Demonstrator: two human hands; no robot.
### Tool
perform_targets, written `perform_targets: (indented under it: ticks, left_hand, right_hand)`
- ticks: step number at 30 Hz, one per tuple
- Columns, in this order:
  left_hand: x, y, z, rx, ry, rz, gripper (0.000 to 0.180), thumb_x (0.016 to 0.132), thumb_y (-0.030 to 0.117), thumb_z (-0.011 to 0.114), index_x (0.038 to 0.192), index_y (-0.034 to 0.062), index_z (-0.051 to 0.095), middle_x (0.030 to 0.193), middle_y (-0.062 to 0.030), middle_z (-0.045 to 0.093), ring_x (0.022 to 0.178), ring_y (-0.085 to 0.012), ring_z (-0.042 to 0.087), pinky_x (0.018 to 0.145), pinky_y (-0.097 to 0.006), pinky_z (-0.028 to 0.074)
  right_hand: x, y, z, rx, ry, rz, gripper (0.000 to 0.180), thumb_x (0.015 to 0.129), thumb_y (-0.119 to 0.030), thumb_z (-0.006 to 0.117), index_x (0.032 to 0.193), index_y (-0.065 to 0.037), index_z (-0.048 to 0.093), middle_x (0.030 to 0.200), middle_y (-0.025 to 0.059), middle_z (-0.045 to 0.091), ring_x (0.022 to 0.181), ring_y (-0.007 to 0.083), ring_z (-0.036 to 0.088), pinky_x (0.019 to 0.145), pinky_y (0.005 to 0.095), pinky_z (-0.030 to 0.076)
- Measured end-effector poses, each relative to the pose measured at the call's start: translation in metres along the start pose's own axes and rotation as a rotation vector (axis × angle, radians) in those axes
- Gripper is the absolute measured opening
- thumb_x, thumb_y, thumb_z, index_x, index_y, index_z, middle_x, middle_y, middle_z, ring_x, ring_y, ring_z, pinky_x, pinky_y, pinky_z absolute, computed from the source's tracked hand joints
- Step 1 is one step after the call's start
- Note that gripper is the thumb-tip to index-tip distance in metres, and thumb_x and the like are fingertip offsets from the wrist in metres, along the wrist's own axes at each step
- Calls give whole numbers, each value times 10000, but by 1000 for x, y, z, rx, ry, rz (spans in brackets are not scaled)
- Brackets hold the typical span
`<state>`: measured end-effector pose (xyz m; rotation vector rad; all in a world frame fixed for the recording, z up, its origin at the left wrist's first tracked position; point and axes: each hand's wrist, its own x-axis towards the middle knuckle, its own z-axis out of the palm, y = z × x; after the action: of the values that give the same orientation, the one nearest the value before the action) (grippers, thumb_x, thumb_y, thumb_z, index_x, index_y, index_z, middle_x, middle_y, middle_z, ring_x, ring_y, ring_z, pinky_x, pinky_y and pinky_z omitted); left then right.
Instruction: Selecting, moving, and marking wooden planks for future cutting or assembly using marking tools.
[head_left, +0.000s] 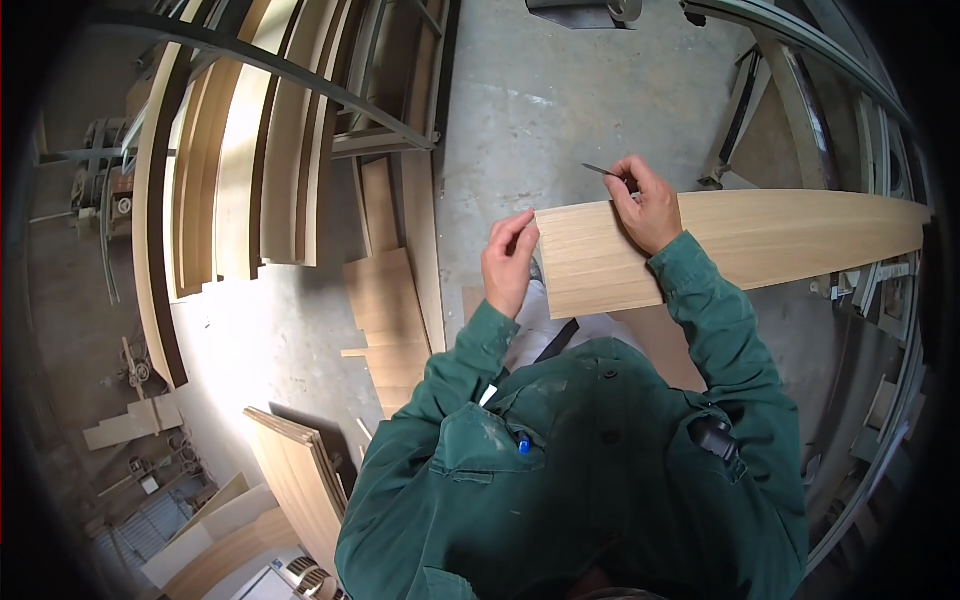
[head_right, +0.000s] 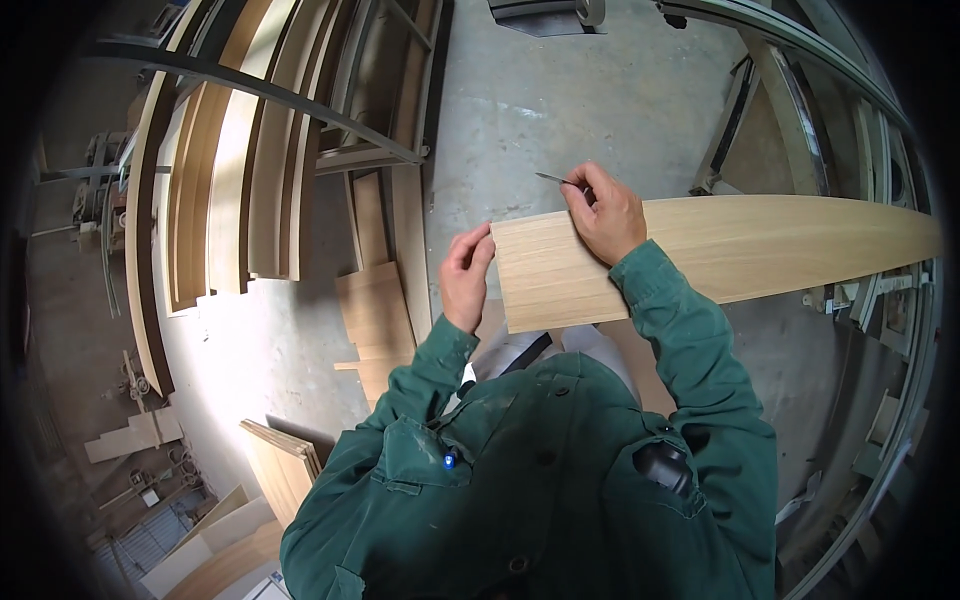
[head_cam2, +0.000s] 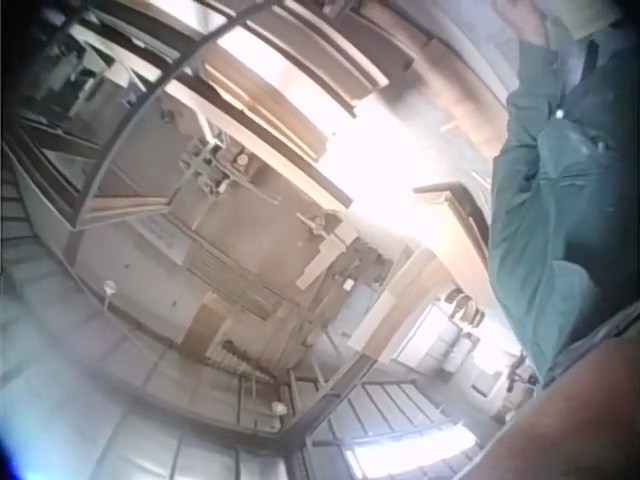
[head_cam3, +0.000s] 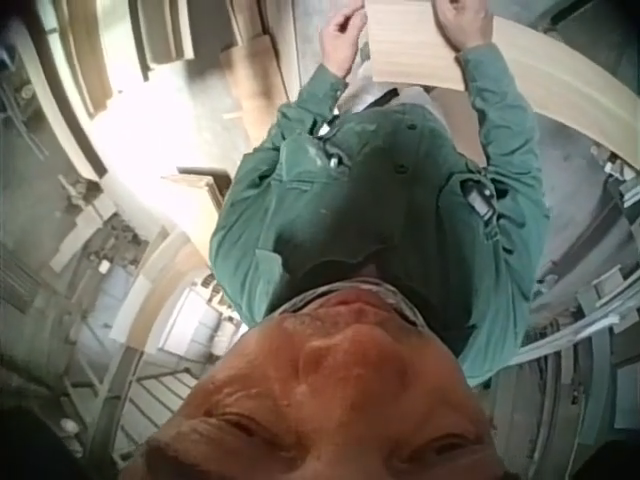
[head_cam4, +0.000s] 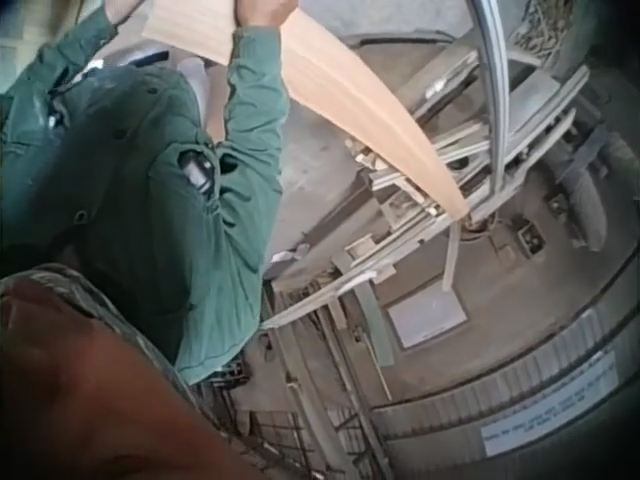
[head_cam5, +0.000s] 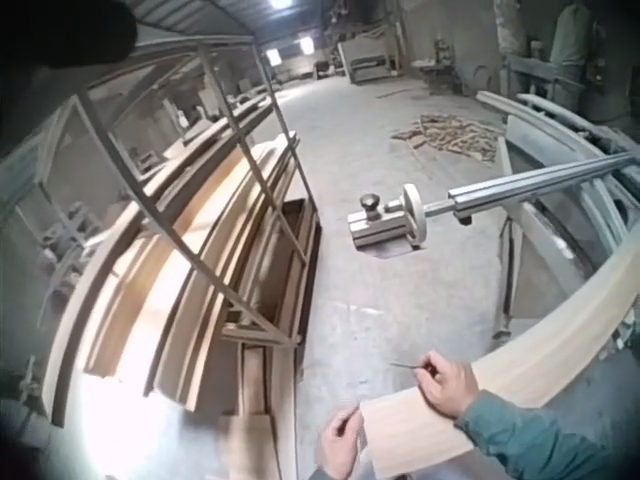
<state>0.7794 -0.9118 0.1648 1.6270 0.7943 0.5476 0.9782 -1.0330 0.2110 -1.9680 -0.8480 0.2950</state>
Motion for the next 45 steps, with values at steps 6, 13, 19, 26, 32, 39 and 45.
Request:
perform_targets:
  ticks: [6, 13, 19, 26, 32, 39, 45]
  left_hand:
    - [-13, 17, 4, 45, -140, 113, 429, 992, 143, 555, 1390, -16, 536, 1291, -148, 525, 1217, -255, 505, 1065, -327, 374]
    - [-11, 11, 1, 49, -242, 130, 534, 1005, 127, 445, 1519, 15, 358, 1411, -196, 388, 1284, -292, 426, 1106, -368, 324]
    - [30, -21, -13, -222, -431, -70, 354, 1027, 173, 503, 1344, 24, 552, 1297, -66, 483, 1117, -154, 490, 991, -300, 403]
    - [68, -74, -15, -653, -649, -116, 267, 1045, 298, 529, 1175, 71, 581, 1254, -44, 551, 1193, -167, 513, 1063, -368, 388]
    - [61, -57, -10, -698, -581, -222, 249, 1042, 306, 529, 1130, 77, 573, 1221, -51, 566, 1177, -173, 521, 1063, -369, 382]
    - [58, -33, -9, -571, -501, -351, 219, 1047, 274, 496, 1085, 78, 587, 1007, 11, 556, 930, -93, 511, 830, -255, 421]
    - [45, -39, -1, -671, -487, -509, 357, 1067, 283, 457, 1319, 44, 545, 1086, -1, 602, 923, -61, 540, 774, -220, 457]
  right_hand:
    - [-1, 6, -1, -27, 56, -4, 94, 901, -155, 649, 943, -74, 626, 786, 136, 663, 668, 290, 650, 604, 376, 506]
    - [0, -3, -2, -81, 166, -94, 99, 851, -111, 680, 887, -48, 613, 772, 133, 649, 708, 323, 637, 633, 395, 497]
    - [-44, -7, -17, -66, 361, -103, 91, 820, -44, 672, 844, -37, 585, 812, 107, 592, 817, 298, 583, 752, 391, 463]
    - [-106, -10, -27, -171, 527, -41, 126, 784, -7, 688, 838, -44, 581, 915, 94, 615, 953, 306, 577, 833, 396, 472]
    - [-104, -13, -20, -346, 564, 4, 152, 759, -60, 726, 840, -79, 599, 939, 59, 634, 1004, 284, 586, 865, 406, 468]
    - [-103, -9, -14, -375, 542, -6, 166, 739, -54, 733, 844, -80, 607, 933, 71, 631, 999, 306, 589, 883, 425, 468]
    - [-97, -14, -16, -456, 548, -40, 181, 744, -17, 709, 876, -53, 590, 950, 103, 638, 999, 344, 604, 902, 449, 478]
